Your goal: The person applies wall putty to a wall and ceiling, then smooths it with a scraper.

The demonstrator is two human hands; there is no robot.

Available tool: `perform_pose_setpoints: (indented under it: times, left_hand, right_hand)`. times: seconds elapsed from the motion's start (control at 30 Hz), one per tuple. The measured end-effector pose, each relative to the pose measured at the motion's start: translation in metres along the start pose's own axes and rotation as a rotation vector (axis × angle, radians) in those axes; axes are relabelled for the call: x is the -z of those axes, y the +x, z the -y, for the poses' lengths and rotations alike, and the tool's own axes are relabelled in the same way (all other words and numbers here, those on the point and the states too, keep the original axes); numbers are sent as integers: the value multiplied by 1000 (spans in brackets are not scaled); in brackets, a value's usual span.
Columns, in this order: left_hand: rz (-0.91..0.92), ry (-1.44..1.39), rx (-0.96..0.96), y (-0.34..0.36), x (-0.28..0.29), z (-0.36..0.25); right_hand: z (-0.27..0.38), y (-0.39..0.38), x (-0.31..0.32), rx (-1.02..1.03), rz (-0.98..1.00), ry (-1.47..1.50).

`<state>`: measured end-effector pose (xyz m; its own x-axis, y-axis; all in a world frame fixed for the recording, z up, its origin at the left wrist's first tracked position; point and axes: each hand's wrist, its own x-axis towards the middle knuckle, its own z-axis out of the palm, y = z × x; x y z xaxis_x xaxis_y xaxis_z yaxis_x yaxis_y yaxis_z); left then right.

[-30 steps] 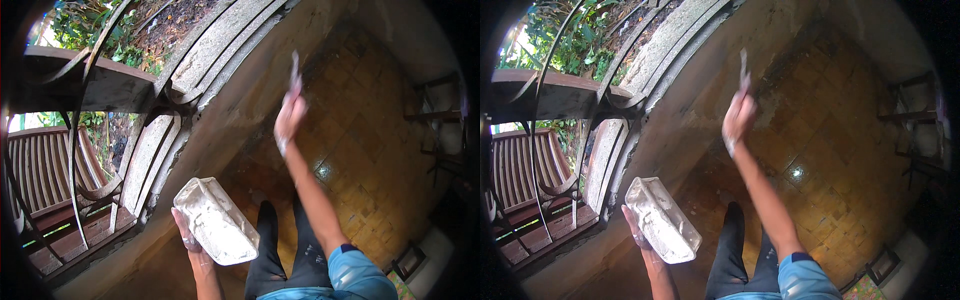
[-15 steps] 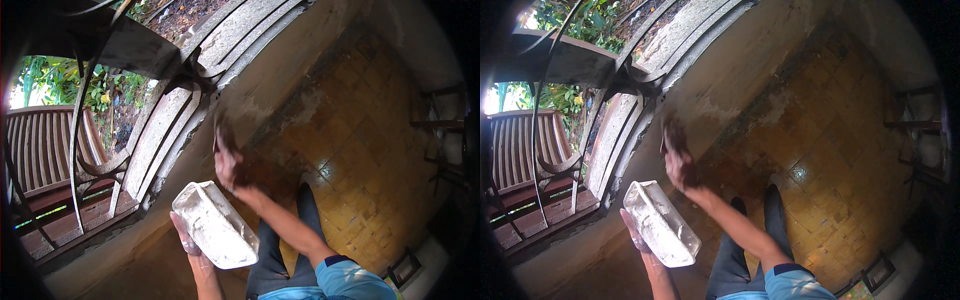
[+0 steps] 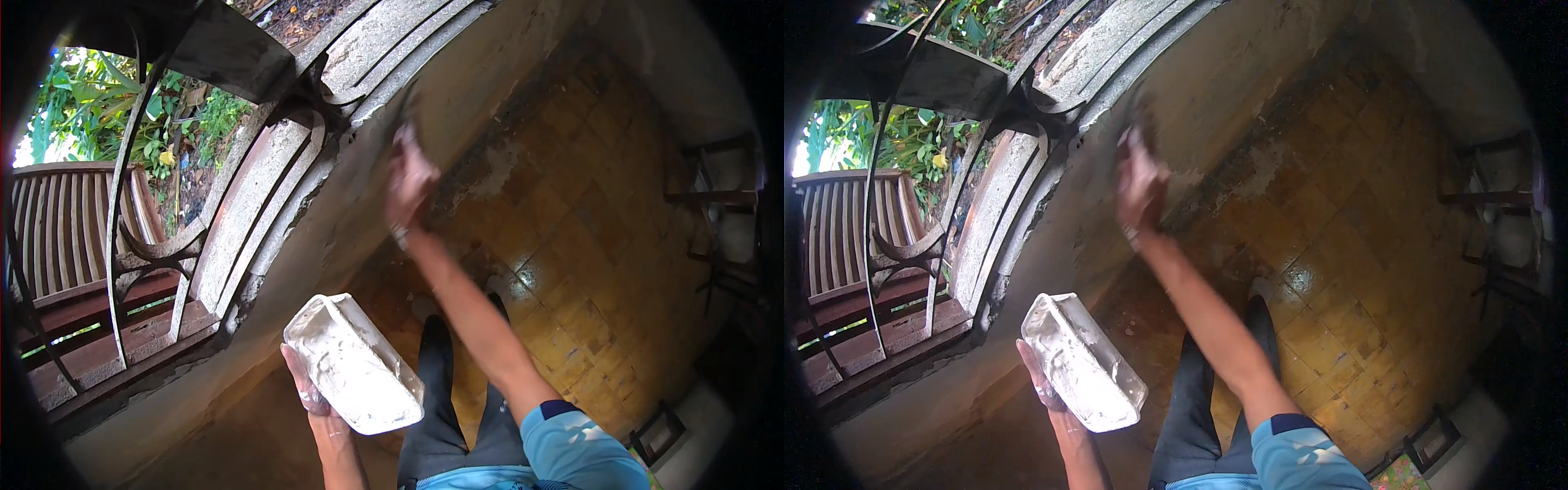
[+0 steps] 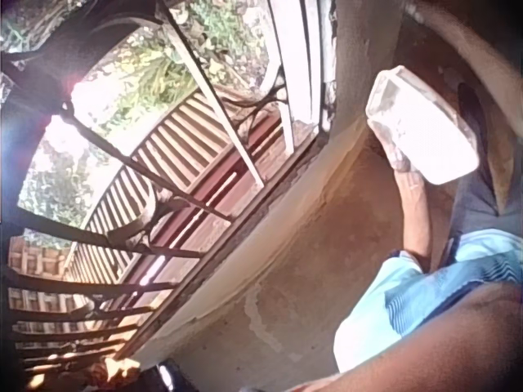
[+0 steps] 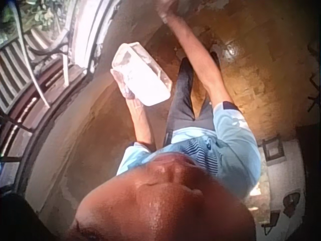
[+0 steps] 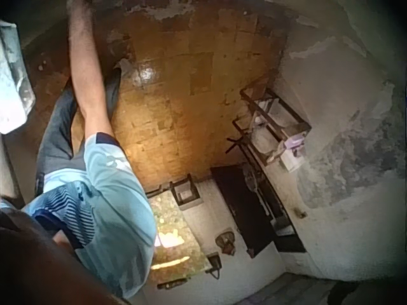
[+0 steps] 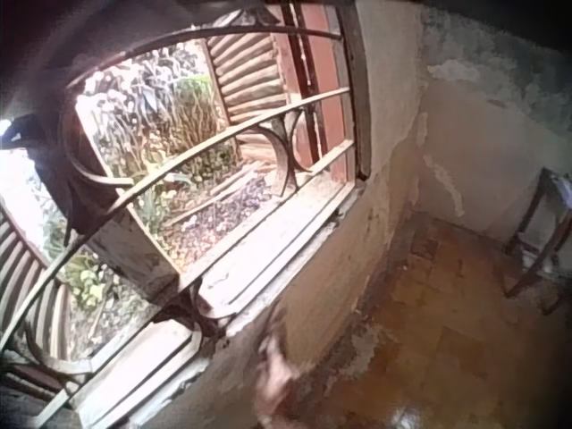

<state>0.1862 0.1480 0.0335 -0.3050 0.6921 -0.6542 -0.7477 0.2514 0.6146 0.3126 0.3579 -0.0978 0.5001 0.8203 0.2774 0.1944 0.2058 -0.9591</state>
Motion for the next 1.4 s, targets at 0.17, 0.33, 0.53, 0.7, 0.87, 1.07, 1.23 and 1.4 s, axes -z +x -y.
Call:
perform_pose_setpoints:
  times: [0.17, 0.33, 0.53, 0.7, 0.87, 1.07, 1.23, 1.4]
  left_hand:
    - [-7, 10, -32, -16, -10, 0]
    - [-106, -94, -34, -15, -17, 11]
    - [-33, 52, -44, -22, 1, 16]
    - [-52, 25, -27, -23, 15, 15]
    - [97, 49, -41, -25, 39, -3]
    - [168, 98, -135, -32, 38, -21]
    - [241, -6, -24, -29, 42, -23]
    - [324, -15, 116, -3, 44, -14]
  right_hand:
    - [30, -129, -13, 170, 292, 163]
    - [44, -152, 33, -202, 559, 147]
    - [19, -71, 43, -185, -50, 51]
    - [15, -44, 12, -159, -45, 17]
    - [32, -183, -37, -543, 346, 634]
    - [48, -242, -23, -874, 386, 761]
    - [54, -232, 34, -577, 295, 230]
    - [45, -98, 130, -642, 11, 462]
